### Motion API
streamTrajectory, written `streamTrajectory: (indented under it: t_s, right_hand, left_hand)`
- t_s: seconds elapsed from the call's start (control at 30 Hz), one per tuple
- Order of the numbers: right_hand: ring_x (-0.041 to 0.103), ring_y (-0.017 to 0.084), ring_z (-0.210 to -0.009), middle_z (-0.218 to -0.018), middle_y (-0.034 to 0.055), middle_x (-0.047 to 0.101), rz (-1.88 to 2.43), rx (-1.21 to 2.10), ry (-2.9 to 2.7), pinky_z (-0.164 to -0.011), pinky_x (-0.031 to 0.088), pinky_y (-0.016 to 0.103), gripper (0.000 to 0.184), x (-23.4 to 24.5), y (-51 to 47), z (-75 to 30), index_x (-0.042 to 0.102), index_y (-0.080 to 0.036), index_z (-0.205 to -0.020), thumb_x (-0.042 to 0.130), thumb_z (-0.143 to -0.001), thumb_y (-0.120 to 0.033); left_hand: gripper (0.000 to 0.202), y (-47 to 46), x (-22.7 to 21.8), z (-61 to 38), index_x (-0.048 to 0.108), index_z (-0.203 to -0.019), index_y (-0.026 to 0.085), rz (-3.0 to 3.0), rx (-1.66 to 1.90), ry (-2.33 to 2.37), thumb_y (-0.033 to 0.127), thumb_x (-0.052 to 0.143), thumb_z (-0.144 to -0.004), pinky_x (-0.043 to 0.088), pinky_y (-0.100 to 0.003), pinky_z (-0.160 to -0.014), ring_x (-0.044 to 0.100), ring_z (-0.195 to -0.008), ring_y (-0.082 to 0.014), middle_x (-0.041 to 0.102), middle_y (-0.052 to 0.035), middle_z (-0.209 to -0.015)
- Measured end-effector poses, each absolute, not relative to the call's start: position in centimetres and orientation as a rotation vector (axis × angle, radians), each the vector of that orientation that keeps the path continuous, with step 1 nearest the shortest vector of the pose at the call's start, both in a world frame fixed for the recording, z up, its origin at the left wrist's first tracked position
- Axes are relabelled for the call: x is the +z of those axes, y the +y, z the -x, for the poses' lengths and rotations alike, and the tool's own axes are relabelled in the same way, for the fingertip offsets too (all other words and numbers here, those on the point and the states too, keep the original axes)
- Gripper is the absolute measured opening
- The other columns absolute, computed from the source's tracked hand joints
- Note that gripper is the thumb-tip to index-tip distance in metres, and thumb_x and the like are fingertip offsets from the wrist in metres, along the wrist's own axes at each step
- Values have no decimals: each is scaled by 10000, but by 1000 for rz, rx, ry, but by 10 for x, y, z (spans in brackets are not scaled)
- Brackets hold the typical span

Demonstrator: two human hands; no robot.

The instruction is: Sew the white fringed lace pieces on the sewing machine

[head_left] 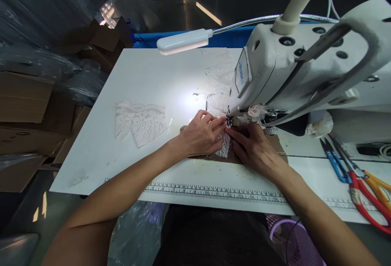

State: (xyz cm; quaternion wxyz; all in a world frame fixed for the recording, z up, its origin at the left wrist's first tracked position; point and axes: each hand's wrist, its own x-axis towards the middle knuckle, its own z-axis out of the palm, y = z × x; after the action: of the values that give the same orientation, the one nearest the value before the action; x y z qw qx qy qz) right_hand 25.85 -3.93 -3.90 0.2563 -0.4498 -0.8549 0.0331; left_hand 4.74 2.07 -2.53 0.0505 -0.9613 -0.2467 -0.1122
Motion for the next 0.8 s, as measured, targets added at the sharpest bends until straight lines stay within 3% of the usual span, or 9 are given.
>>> streamTrajectory:
  t_s: [0.23,0.47,0.6,0.7,0.8]
  right_hand:
    - [524,309,-942,-1016,175,549,1311,63,-2315,-808,547,509,346,-39,-38,-254,603,-149,-1252,419,-963,-198]
    - [518,339,-1042,-1160,194,498,1332,124,-2328,-825,547,542,346,-42,-44,-256,592,-180,-1245,403,-959,-225]
    - [529,341,-1009,-1138,206,494,1379,122,-2324,-828,544,557,345,-44,-46,-254,613,-149,-1223,413,-949,-213]
    - [533,341,-1048,-1123,196,506,1375,184,-2304,-876,536,545,363,-42,-48,-257,597,-155,-1264,421,-951,-213]
    - [566,308,-1062,-1174,181,519,1348,318,-2263,-911,539,500,425,-36,-52,-267,516,-177,-1372,437,-958,-234]
  left_hand:
    - [426,20,-31,-53,599,-1232,61,2876,-357,-827,338,372,-1001,412,-437,-873,582,-1018,-275,616,-176,-1264]
    - [295,34,-29,-52,623,-1116,152,2881,-597,-945,332,459,-949,401,-428,-793,541,-941,-266,642,-127,-1083]
    - [274,68,-25,-56,614,-1084,143,2889,-594,-1082,297,440,-939,418,-416,-756,537,-866,-254,626,-123,-972]
    - [304,88,-24,-56,615,-1084,126,2958,-449,-1049,330,432,-952,444,-414,-770,564,-902,-264,615,-145,-1009]
    - [308,86,-21,-51,583,-1159,112,2918,-496,-1017,296,428,-967,465,-421,-826,572,-1014,-275,586,-187,-1178]
